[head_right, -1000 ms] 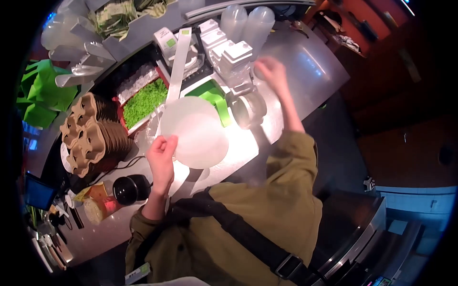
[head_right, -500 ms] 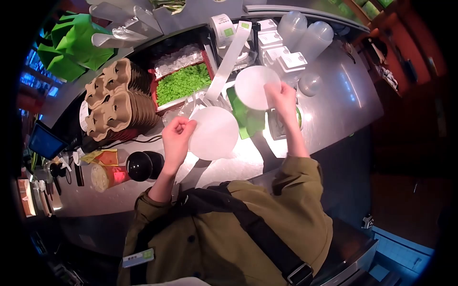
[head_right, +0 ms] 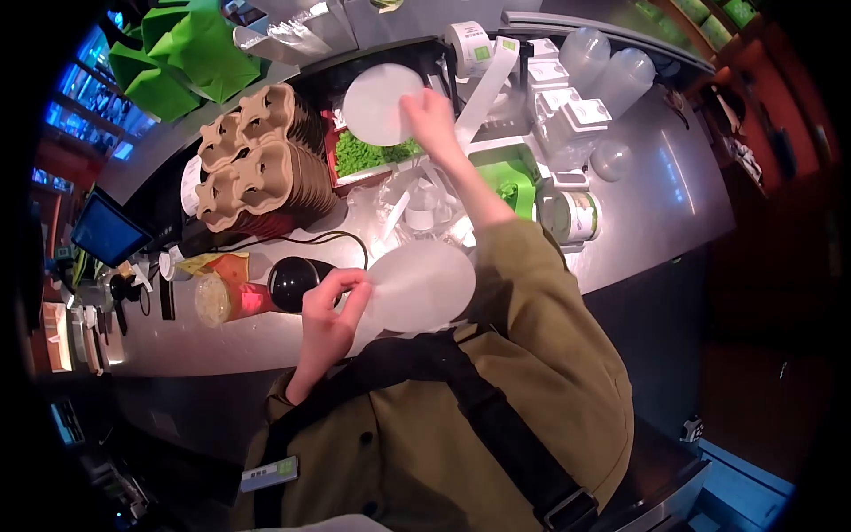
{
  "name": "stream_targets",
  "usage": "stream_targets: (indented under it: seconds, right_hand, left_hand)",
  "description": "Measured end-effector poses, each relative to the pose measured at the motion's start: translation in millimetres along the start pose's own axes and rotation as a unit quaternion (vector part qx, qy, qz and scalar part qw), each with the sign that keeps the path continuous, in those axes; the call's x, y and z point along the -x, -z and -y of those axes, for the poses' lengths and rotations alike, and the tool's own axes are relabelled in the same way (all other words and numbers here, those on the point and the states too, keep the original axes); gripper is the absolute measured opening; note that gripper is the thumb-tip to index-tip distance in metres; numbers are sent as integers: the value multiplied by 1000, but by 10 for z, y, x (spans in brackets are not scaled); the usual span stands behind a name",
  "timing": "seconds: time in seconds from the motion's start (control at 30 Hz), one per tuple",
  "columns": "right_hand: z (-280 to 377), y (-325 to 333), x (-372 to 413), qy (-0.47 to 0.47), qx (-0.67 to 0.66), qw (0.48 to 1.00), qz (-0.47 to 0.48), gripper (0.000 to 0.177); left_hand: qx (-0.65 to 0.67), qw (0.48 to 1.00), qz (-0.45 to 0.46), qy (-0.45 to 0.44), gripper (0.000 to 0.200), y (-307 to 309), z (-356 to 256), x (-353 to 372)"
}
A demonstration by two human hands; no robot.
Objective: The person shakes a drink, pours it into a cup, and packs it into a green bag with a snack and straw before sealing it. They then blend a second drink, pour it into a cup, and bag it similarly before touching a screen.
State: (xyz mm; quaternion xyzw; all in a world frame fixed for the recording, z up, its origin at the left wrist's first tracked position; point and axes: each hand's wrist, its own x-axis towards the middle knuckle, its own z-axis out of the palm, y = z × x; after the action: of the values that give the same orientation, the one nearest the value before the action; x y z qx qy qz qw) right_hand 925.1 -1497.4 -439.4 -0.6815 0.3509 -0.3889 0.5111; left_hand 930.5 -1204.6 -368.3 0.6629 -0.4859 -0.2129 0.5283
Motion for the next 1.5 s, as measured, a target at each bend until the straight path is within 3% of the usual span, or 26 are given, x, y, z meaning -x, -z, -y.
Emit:
stream_targets:
  seconds: [0.07,0.13,0.17,0.2,0.27,0.33,0.37,0.47,0.6,0.63,0.67,0.73,0.8,0.9,1.07,1.1,1.17,1.2,1.23,1.27,1.3,1.37,1.4,1.47,1.5]
  right_hand:
    - [-400,-178,-388,-2,191,980,51,44]
    - [-316,-161,-249,26,238,969,57,54]
    - [-316,-181,-200,58,312,948,8,58]
    - [-237,-150,-128,138,318,938,-35,59]
    - [521,24,107,165,385,908,1,41]
    - [1222,68,231,319,140,936,-54,25]
    - [1594,85,141,364,123,920,-78,27]
    - [2319,-99,-587,494,109,857,-92,31]
    - [2865,-678,-1468,514,356,776,-85,73]
    - [2925,-823,-1578,466,390,793,-49,90]
    - [2977,-948,-1682,468,430,771,-46,94]
    - [3082,-1019,-1871,410,500,762,29,92]
    - [3173,-988,-1643,408,523,748,24,88]
    - [3119,-845,-1596,454,400,796,-26,86]
    - [3182,-587,-1663,385,301,872,-7,91]
    - [3152,-541,-1787,437,308,844,-36,93]
    - [3284,-382,-1979,399,489,760,-155,89]
    - [3349,-414,-1606,480,409,759,-160,68]
    - [3548,-450,-1191,399,338,852,43,60]
    - [3346,-583,-1064,477,181,859,-44,57]
    - [3298,-766,-569,499,103,860,26,61]
    - [3062,-993,4,515,91,833,179,65]
    - [2925,-1167,275,565,90,778,258,67]
    - [2631,-1476,763,514,147,750,390,81]
    - [2528,-1715,955,520,118,717,449,74]
  left_hand:
    - [-53,999,-4,5,6,73,-23,52]
    - [-65,997,-8,26,6,130,-16,115]
    - [-58,996,-40,63,5,130,14,152]
    - [-59,995,-45,60,6,172,14,167]
    - [-56,998,-40,8,7,266,84,199]
    - [-29,999,-34,7,8,350,52,209]
    - [-39,999,-33,12,8,373,89,228]
    - [-122,984,-58,-118,9,464,96,226]
    - [-163,976,-121,-77,9,634,36,420]
    - [-160,975,-138,-65,8,681,75,493]
    - [-156,975,-153,-49,8,732,114,565]
    - [-155,967,-199,-23,9,853,162,693]
    - [-166,959,-229,-19,9,1004,152,800]
    - [-148,955,-255,24,9,1166,220,962]
    - [-119,953,-274,44,7,1378,279,1099]
    - [-131,956,-259,51,7,1425,335,1121]
    - [-117,954,-267,70,9,1472,459,1176]
    - [-93,947,-296,83,10,1483,493,1167]
    - [-70,945,-296,121,12,1535,534,1193]
    - [-42,939,-318,124,13,1570,617,1198]
    - [-2,930,-346,125,12,1628,667,1196]
    - [71,898,-385,199,13,1736,828,1197]
    - [77,881,-411,224,14,1761,974,1203]
    - [160,854,-461,182,16,1794,1141,1143]
    - [183,846,-470,173,17,1823,1189,1111]
